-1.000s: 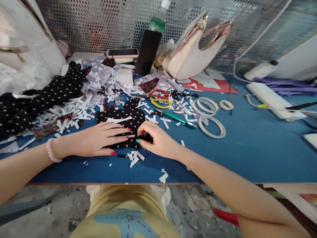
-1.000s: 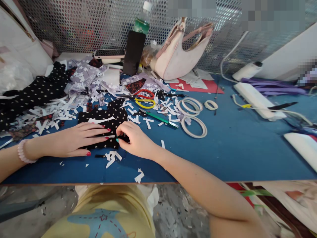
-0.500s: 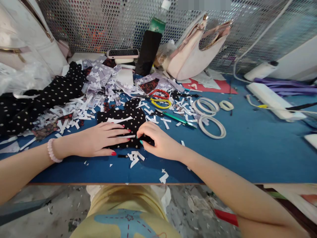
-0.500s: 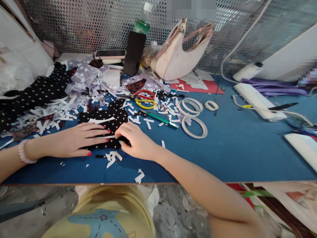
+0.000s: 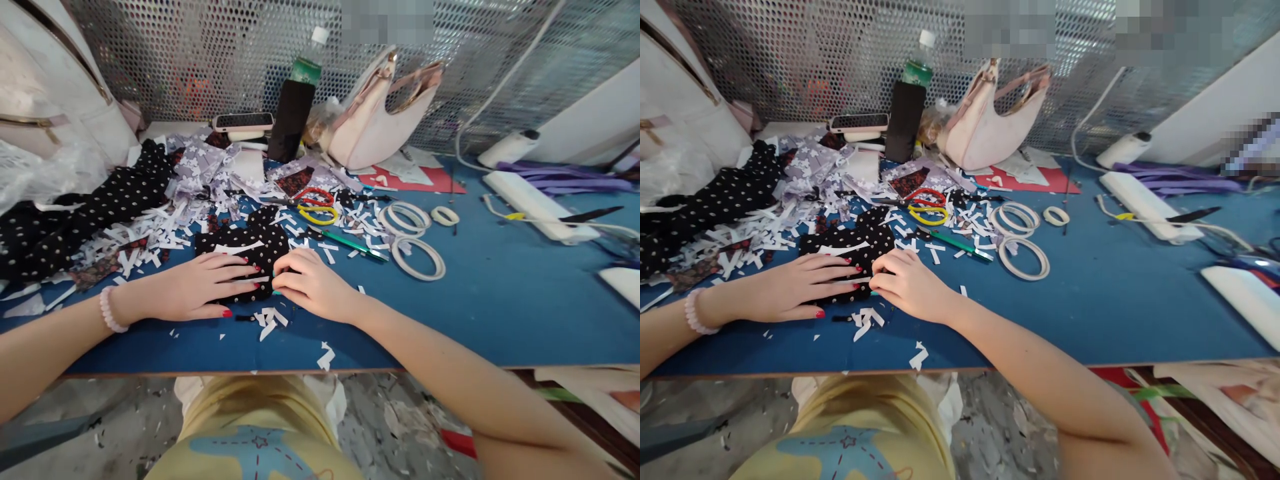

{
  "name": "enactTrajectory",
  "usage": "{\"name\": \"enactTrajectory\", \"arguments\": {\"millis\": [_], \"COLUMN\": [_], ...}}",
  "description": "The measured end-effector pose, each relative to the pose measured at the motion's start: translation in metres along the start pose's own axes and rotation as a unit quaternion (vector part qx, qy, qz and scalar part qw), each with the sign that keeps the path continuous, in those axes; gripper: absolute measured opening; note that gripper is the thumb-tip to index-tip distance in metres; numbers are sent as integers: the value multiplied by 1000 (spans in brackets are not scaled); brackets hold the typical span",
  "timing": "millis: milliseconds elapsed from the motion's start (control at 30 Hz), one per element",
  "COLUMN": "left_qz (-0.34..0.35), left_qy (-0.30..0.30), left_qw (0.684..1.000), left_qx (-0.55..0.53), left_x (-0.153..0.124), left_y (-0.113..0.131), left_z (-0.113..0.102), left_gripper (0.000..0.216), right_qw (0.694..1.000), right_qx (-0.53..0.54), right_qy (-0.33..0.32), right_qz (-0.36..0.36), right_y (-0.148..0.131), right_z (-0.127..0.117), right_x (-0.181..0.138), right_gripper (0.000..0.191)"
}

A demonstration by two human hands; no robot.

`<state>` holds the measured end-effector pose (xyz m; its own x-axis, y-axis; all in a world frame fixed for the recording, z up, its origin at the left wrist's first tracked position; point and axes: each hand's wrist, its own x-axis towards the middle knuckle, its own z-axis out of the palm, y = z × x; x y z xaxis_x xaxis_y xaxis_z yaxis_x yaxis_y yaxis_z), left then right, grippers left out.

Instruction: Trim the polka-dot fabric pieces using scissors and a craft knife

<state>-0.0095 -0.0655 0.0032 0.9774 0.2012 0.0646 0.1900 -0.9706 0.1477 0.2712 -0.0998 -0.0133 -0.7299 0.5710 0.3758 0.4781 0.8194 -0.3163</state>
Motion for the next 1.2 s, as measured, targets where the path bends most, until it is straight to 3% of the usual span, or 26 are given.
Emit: {"name": "enactTrajectory", "arguments": {"millis": [267,467,567,733,933,1200], "left_qz": [1,-1,-2,1,4,-17], "left_qy": [-10,-10,-12,-15,-16,4], "left_qw": [1000,1000,1000,1000,1000,999], "left_qx": [11,8,15,24,17,-29], "left_x": [0,-1,-3,-3,-1,10], "left_y": [1,1,0,0,2,3], "left_z": [-2,-2,-1,-2,-4,-15], "left_gripper": [56,54,50,48,47,31], "right_qw": [998,999,999,996,990,994], "right_qx": [55,52,39,-28,-83,-57], "right_qy": [-4,3,7,-47,-81,-52], "right_qz": [42,10,-19,-71,-78,-73], "right_y": [6,5,5,7,4,2], "right_z": [1,-3,-4,-12,-23,-16], "right_x": [2,1,0,-1,-3,-3], "right_gripper": [16,16,25,34,34,34]}}
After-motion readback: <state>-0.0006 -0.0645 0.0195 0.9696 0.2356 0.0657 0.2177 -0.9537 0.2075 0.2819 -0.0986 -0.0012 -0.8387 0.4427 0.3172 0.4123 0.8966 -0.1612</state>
